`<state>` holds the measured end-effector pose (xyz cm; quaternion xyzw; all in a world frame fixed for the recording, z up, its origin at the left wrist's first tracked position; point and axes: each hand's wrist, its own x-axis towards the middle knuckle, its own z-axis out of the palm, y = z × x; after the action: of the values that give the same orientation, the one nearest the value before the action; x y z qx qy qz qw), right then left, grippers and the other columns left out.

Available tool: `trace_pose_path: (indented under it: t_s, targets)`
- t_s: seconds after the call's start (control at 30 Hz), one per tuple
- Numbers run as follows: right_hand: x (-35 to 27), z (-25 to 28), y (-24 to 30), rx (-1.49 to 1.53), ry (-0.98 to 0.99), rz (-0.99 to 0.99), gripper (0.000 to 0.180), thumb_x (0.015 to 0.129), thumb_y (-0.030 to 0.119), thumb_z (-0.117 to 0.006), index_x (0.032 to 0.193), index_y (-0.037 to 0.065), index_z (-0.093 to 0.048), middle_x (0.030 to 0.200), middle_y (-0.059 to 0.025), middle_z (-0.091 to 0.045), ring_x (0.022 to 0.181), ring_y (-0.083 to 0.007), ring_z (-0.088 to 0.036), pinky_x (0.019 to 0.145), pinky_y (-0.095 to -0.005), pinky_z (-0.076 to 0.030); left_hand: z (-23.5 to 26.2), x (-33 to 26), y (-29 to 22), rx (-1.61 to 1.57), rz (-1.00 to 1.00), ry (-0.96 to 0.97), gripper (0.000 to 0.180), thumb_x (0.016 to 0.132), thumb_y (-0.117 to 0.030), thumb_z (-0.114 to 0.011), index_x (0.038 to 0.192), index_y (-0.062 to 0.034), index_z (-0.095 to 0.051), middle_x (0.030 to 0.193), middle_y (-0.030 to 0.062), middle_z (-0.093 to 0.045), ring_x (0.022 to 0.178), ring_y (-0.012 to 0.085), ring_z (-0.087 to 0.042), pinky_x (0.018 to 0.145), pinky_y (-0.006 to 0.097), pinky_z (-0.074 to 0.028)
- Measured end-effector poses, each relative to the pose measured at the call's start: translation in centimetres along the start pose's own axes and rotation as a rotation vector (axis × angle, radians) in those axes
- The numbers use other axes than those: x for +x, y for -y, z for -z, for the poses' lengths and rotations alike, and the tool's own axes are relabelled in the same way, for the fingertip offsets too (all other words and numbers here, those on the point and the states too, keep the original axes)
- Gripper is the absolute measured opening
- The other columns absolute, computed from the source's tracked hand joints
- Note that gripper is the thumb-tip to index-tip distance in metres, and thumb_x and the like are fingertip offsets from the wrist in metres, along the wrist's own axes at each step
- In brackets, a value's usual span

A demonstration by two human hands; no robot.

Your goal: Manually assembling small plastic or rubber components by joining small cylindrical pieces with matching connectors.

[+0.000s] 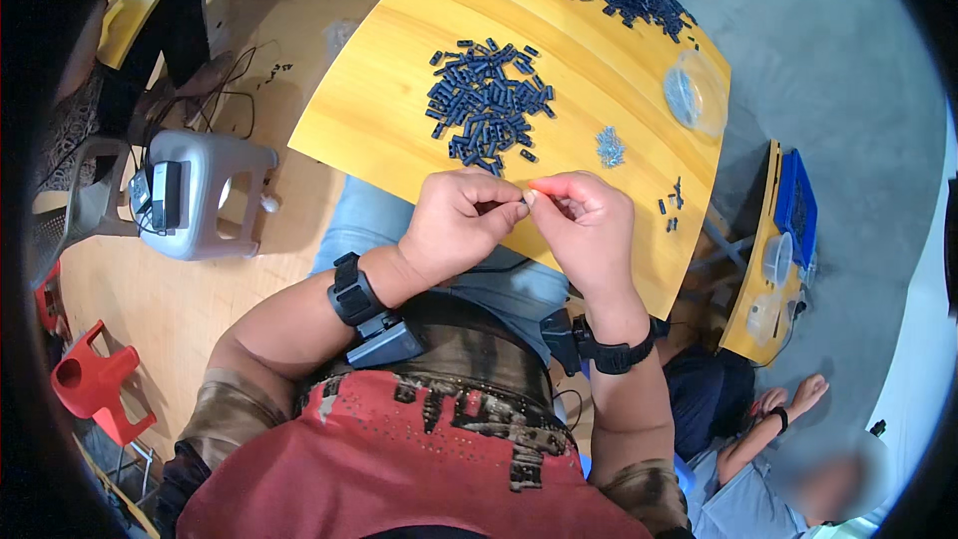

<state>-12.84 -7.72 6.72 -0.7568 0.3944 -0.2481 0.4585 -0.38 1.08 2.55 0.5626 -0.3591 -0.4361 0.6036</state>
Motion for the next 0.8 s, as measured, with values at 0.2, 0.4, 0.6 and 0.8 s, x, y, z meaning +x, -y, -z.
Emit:
trace_pose_path:
  t_s: [0.2,0.4,0.6,0.8]
  targets:
    - [0.4,0.3,0.2,0.030,0.012,0.034,0.007,0.076,0.000,-0.069,0.083,-0.002,-0.068,0.076,-0.0089,-0.066,0.064,-0.0109,-0.062,0.057,-0.0226,-0.050,0.7,0.5,-0.8,-0.142,0.231,0.076,0.010,0.084,-0.008,-0.067,0.083,0.0024,-0.068,0.069,0.0025,-0.062,0.062,0.0066,-0.055,0.054,0.023,-0.045]
    - [-0.4,0.7,0.0,0.208,0.026,-0.075,0.008,0.080,0.000,-0.067,0.087,-0.001,-0.069,0.078,-0.0043,-0.065,0.067,-0.0076,-0.059,0.059,-0.0200,-0.047,1.1,0.2,-0.8,-0.291,0.308,0.165,0.014,0.086,-0.010,-0.067,0.093,0.0020,-0.068,0.076,0.0010,-0.063,0.065,0.0055,-0.056,0.058,0.022,-0.046]
    - [-0.5,1.4,0.2,0.184,0.067,-0.123,0.009,0.080,0.000,-0.067,0.089,-0.001,-0.069,0.081,-0.0031,-0.065,0.068,-0.0064,-0.059,0.060,-0.0195,-0.047,1.2,0.1,-1.6,-0.353,0.397,0.206,0.019,0.087,-0.012,-0.066,0.099,0.0022,-0.067,0.080,0.0028,-0.066,0.068,0.0074,-0.059,0.063,0.023,-0.049]
    - [-0.4,1.2,0.5,0.113,0.089,-0.116,0.006,0.080,0.000,-0.067,0.085,-0.002,-0.067,0.077,-0.0045,-0.066,0.065,-0.0069,-0.060,0.058,-0.0208,-0.049,1.3,0.1,-0.6,-0.459,0.449,0.246,0.018,0.089,-0.016,-0.063,0.098,-0.0001,-0.066,0.079,0.0040,-0.065,0.063,0.0081,-0.059,0.056,0.022,-0.048]
